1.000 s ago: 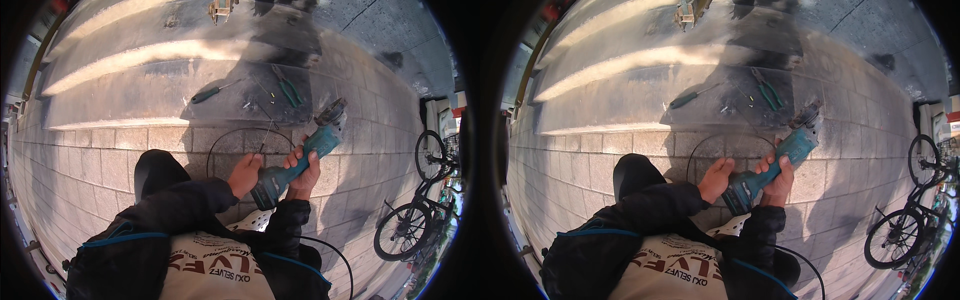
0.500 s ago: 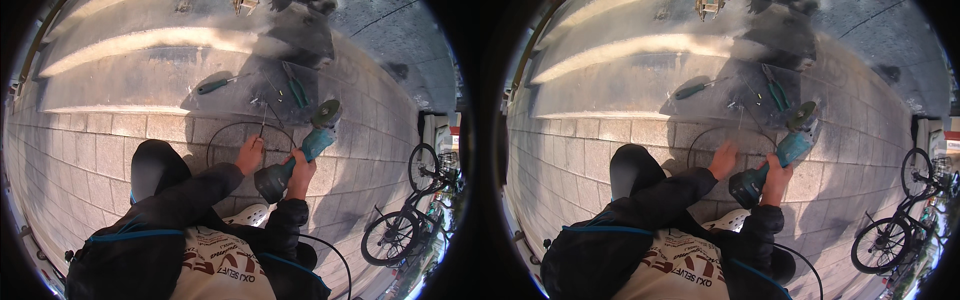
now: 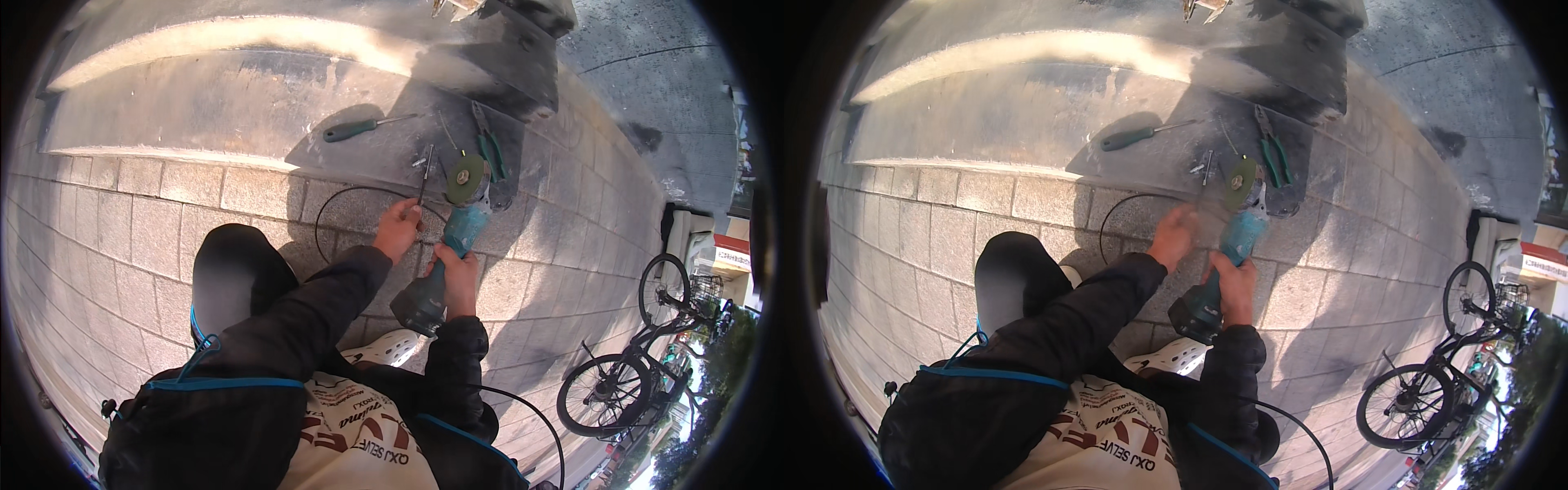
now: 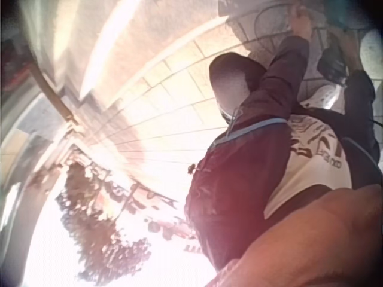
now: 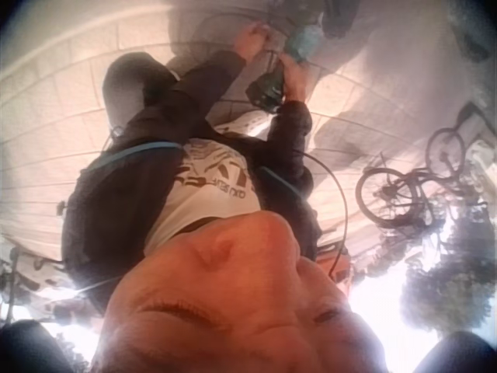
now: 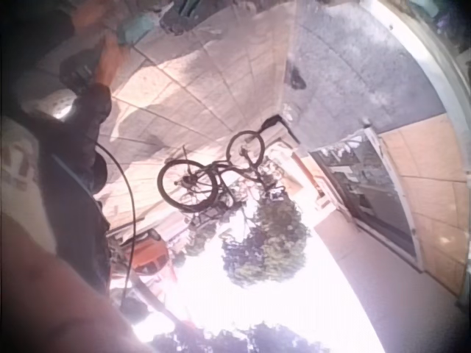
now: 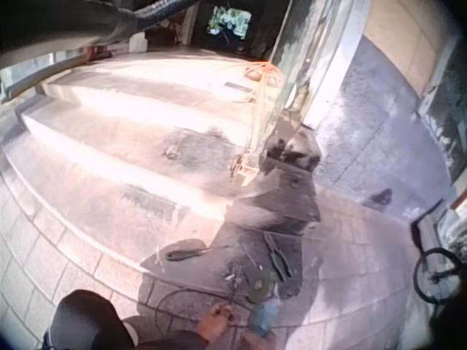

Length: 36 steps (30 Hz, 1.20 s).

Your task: The person works on a bicycle cable and housing on a tiled floor. They use pliers and a screwdriver to strip and adjust the cable, then use a rotary tool to grind the cable end. The person handles small metal ferrules and assembles the cable end.

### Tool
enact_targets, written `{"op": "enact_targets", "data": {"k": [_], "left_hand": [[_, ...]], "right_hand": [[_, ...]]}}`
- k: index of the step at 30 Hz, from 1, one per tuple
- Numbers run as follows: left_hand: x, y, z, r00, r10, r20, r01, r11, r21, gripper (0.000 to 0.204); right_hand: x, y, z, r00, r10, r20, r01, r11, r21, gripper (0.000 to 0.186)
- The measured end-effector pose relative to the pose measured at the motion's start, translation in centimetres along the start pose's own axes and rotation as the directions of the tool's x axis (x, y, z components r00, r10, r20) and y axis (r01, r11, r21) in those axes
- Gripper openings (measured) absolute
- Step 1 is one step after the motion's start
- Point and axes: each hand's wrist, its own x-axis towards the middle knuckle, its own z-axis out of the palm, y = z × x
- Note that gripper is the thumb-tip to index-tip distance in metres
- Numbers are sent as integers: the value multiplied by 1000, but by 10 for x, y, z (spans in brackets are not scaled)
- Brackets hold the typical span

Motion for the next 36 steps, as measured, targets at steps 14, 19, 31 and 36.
{"op": "enact_targets", "data": {"k": [14,19,31,36], "left_hand": [[-10,1,-8,999,1,49,-5,997,77,28],[-1,-11,-9,998,38,49,-38,999,3,27],[1,-19,-9,996,62,68,-62,998,4,28],[-5,-11,-8,997,81,8,-82,990,118,24]], "right_hand": [[13,17,1,998,59,4,-58,988,-145,28],[14,22,7,1000,21,-8,-22,991,-131,30],[15,19,16,999,40,-36,-45,992,-122,30],[14,17,16,999,32,-32,-36,988,-150,30]]}}
